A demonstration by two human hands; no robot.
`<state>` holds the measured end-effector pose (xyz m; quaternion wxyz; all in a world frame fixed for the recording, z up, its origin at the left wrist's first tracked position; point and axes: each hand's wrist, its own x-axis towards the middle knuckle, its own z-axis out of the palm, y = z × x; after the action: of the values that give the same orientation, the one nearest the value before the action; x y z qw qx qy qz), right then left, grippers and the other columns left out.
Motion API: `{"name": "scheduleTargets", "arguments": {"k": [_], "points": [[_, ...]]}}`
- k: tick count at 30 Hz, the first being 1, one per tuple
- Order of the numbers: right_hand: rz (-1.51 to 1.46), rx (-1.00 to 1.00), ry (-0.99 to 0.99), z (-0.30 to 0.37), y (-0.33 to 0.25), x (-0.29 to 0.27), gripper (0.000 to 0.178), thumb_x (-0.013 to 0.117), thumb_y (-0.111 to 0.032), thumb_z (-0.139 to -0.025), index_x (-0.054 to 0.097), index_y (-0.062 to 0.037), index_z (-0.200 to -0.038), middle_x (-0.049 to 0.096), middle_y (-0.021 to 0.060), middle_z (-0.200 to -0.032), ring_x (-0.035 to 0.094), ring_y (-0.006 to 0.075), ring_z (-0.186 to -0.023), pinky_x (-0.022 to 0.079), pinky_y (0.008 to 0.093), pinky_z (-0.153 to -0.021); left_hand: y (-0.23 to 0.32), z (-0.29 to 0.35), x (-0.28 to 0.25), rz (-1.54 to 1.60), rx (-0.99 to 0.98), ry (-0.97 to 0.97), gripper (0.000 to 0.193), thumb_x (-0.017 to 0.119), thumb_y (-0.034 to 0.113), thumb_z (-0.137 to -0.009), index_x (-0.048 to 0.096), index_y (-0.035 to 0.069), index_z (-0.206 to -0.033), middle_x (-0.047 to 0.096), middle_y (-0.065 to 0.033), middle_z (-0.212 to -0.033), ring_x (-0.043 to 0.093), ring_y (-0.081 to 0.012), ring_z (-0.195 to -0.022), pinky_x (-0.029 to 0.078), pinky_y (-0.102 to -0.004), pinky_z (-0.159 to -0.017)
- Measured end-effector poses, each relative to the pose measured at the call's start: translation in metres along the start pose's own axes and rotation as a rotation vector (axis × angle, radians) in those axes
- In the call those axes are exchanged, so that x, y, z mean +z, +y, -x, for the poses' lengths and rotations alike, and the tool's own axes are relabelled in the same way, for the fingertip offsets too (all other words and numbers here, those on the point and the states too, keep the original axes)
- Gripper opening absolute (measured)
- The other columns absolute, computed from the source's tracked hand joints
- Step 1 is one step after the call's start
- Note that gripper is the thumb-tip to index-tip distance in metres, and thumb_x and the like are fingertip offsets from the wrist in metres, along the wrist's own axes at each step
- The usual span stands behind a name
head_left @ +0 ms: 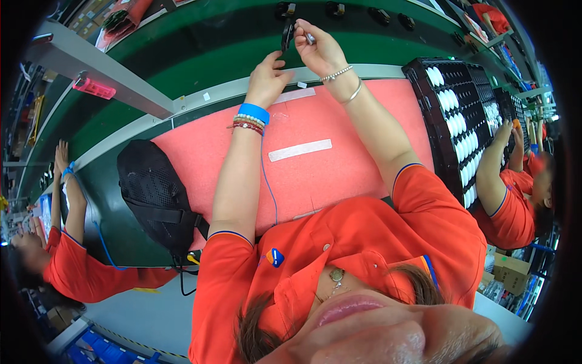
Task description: Assembling small electronic components by placing them into plastic housings on a production line.
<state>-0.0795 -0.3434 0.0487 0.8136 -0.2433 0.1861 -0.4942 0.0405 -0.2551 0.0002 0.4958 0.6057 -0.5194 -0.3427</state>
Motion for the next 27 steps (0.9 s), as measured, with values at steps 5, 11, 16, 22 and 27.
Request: {"name": "scheduleTargets", "arguments": {"k": [5,11,16,22,27], "points": [[0.232,-0.033,-0.181,0.021,-0.001,0.019,0.022,0.062,-0.002,-0.082,0.057,0.0057,-0.102,0.061,0.009,-0.089,0.059,0.0141,-0.076,0.048,0.0229,-0.065,0.02,0.003,-0.019,0.546,-0.149,-0.115,0.044,0.052,0.012,-0.085,0.042,-0.006,-0.125,0.059,-0.0213,-0.109,0.063,-0.0233,-0.089,0.051,-0.0305,-0.075],[1.266,-0.099,-0.629,0.022,-0.032,0.026,0.021,0.066,-0.005,-0.077,0.065,0.0006,-0.098,0.066,0.006,-0.089,0.062,0.0118,-0.084,0.05,0.0249,-0.075,0.029,0.006,-0.031,0.887,-0.305,-0.223,0.045,0.047,0.031,-0.092,0.047,-0.005,-0.119,0.06,-0.0214,-0.105,0.062,-0.0254,-0.091,0.054,-0.0333,-0.075],[1.631,-0.6,-0.883,0.041,-0.016,0.032,0.022,0.063,-0.004,-0.076,0.066,-0.0053,-0.097,0.066,0.0087,-0.086,0.064,0.0201,-0.076,0.052,0.0287,-0.07,0.022,0.006,-0.013,1.061,-0.131,-0.054,0.028,0.046,0.015,-0.092,0.054,0.0,-0.114,0.059,-0.0095,-0.103,0.059,-0.0188,-0.094,0.054,-0.031,-0.074],[1.707,-0.985,-0.617,0.039,-0.004,0.008,0.02,0.065,-0.009,-0.076,0.066,-0.0082,-0.095,0.064,0.0078,-0.08,0.062,0.0243,-0.071,0.052,0.0318,-0.064,0.021,0.001,-0.011,1.07,-0.025,0.23,0.026,0.051,-0.001,-0.083,0.052,-0.002,-0.109,0.058,-0.0097,-0.096,0.059,-0.0185,-0.085,0.054,-0.032,-0.072],[1.82,-0.962,-0.678,0.046,0.007,0.003,0.022,0.068,-0.012,-0.075,0.066,-0.0072,-0.096,0.059,0.0073,-0.074,0.059,0.0248,-0.07,0.05,0.0332,-0.062,0.015,0.001,-0.011,0.852,0.011,0.298,0.03,0.054,-0.001,-0.081,0.051,-0.004,-0.11,0.059,-0.0094,-0.093,0.06,-0.0172,-0.076,0.054,-0.0303,-0.065]]}}
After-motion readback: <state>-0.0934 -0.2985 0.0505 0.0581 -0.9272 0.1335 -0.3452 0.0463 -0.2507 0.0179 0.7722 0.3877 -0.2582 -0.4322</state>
